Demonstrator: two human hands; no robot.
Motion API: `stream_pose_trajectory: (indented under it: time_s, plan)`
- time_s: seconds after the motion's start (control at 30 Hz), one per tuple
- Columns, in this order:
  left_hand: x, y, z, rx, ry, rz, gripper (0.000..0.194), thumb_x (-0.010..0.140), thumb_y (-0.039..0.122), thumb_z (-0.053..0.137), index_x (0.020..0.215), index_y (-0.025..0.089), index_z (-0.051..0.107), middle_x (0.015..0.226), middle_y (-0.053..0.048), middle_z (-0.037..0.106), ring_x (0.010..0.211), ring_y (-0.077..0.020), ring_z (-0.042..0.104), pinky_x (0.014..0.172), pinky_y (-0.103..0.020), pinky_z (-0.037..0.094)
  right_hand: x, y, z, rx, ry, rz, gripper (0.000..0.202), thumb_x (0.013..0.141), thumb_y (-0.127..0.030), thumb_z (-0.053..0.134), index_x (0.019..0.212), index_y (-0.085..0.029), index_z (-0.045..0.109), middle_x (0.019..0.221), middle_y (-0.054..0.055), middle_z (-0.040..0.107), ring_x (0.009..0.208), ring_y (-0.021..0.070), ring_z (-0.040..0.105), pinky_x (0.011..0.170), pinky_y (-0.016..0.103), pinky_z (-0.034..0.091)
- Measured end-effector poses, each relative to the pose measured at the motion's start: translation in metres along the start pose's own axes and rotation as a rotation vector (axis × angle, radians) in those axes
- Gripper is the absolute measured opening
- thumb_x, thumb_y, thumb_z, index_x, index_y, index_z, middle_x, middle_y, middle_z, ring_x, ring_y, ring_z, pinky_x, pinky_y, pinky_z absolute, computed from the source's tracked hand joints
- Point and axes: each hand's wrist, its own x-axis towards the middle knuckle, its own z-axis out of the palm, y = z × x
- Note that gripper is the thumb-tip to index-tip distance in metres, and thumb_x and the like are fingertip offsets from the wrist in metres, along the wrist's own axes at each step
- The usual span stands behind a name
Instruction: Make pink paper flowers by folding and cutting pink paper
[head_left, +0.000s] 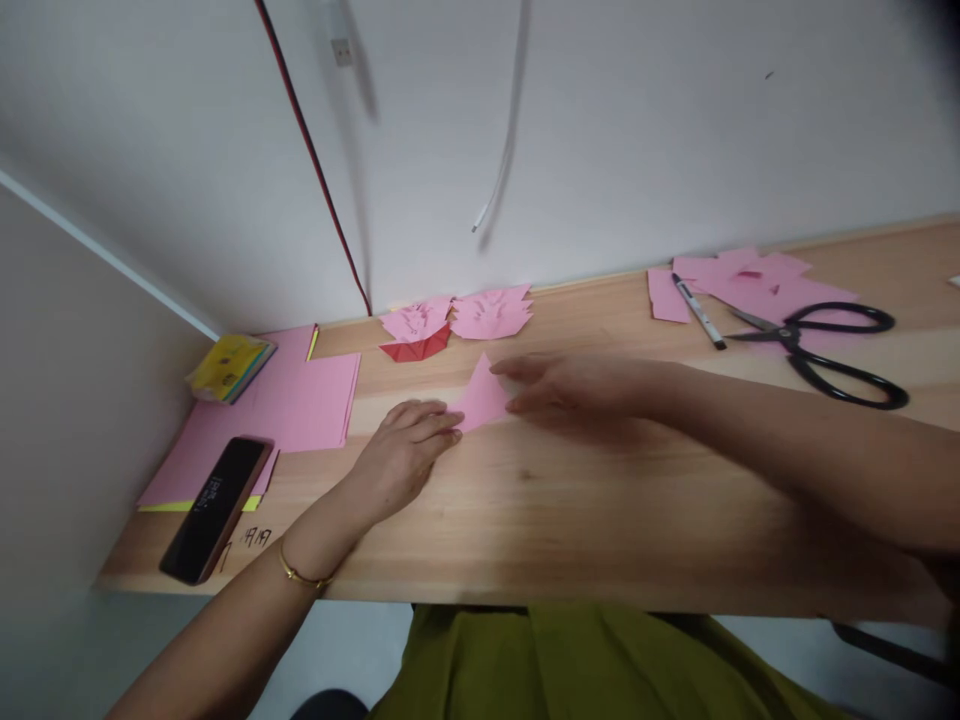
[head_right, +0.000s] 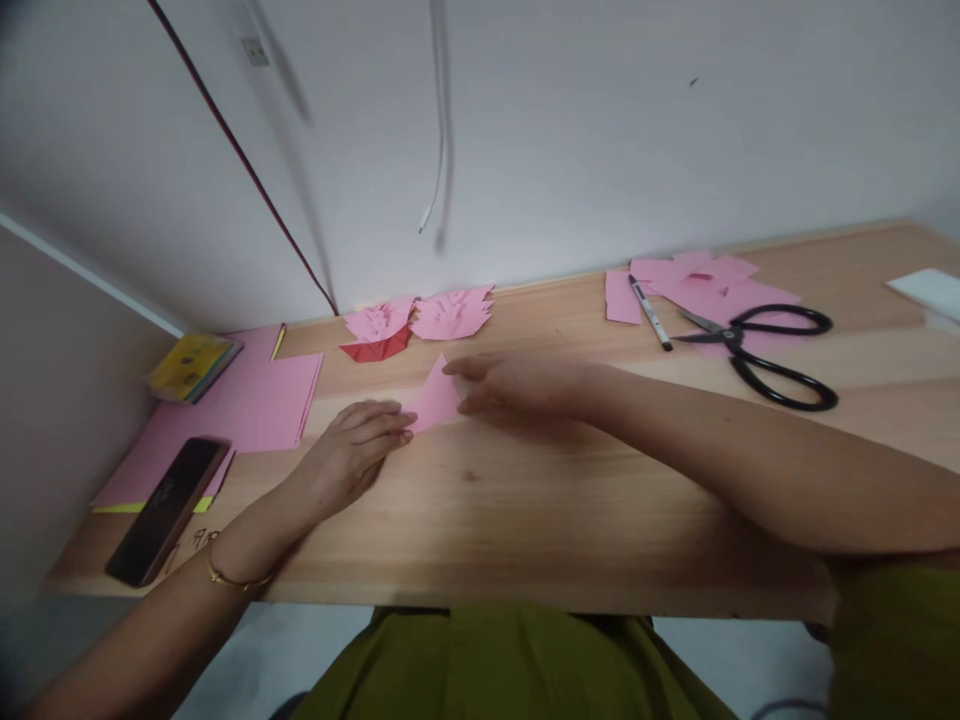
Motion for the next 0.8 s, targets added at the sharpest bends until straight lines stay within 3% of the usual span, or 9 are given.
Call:
stream_pose_trajectory:
  time_s: [0.1, 0.17, 0.3, 0.37, 0.6, 0.8]
  plan:
    - [0.005, 0.001, 0.001, -0.007, 0.015, -0.006, 0.029, 0.088, 0.011, 0.046, 0.110, 0.020, 0.063, 0.119, -0.008, 0.065, 0.120, -0.0220, 0.049, 0.099, -0.044, 0.040, -0.007, -0.002, -0.001, 0.019, -0.005, 0.094, 0.068, 0.085, -0.059, 0.052, 0.145, -0.030, 0.037, 0.152, 0.003, 0.034, 0.137, 0.0349, 0.033, 0.114, 0.051, 0.025]
    - [0.009, 0.003, 0.002, 0.006, 0.010, -0.012, 0.030, 0.089, 0.012, 0.046, 0.114, 0.020, 0.061, 0.115, -0.008, 0.066, 0.116, -0.0219, 0.050, 0.099, -0.043, 0.040, -0.009, 0.001, 0.002, 0.016, 0.024, 0.078, 0.066, 0.086, -0.057, 0.051, 0.144, -0.029, 0.038, 0.151, 0.004, 0.036, 0.137, 0.0346, 0.035, 0.113, 0.052, 0.027]
    - [0.016, 0.005, 0.004, 0.093, -0.039, -0.029, 0.044, 0.089, 0.013, 0.044, 0.132, 0.022, 0.050, 0.107, -0.009, 0.064, 0.108, -0.0233, 0.050, 0.095, -0.045, 0.039, -0.008, 0.018, 0.014, -0.104, 0.063, -0.217, 0.035, 0.088, -0.033, 0.056, 0.122, -0.029, 0.064, 0.147, 0.002, 0.042, 0.134, 0.0296, 0.040, 0.112, 0.047, 0.032]
    - [0.019, 0.007, 0.006, 0.129, -0.058, -0.008, 0.045, 0.089, 0.014, 0.045, 0.133, 0.025, 0.050, 0.104, -0.009, 0.063, 0.106, -0.0241, 0.049, 0.094, -0.046, 0.038, -0.008, 0.026, 0.021, -0.173, 0.119, -0.325, 0.033, 0.087, -0.023, 0.056, 0.118, -0.030, 0.066, 0.145, 0.001, 0.045, 0.132, 0.0270, 0.044, 0.109, 0.045, 0.036]
    - [0.019, 0.008, 0.005, 0.172, -0.057, -0.008, 0.037, 0.088, 0.015, 0.048, 0.119, 0.028, 0.061, 0.108, -0.007, 0.062, 0.106, -0.0239, 0.048, 0.101, -0.051, 0.029, -0.011, 0.031, 0.037, -0.324, 0.314, -0.432, 0.031, 0.092, -0.020, 0.048, 0.115, -0.026, 0.067, 0.133, 0.010, 0.055, 0.122, 0.0217, 0.053, 0.100, 0.041, 0.046]
    - [0.006, 0.003, -0.001, 0.123, -0.045, -0.012, 0.034, 0.086, 0.014, 0.049, 0.114, 0.027, 0.065, 0.122, -0.008, 0.060, 0.114, -0.0246, 0.048, 0.104, -0.052, 0.027, -0.010, 0.028, 0.038, -0.353, 0.372, -0.483, 0.029, 0.092, -0.020, 0.047, 0.110, -0.025, 0.070, 0.128, 0.010, 0.058, 0.118, 0.0201, 0.056, 0.097, 0.039, 0.048]
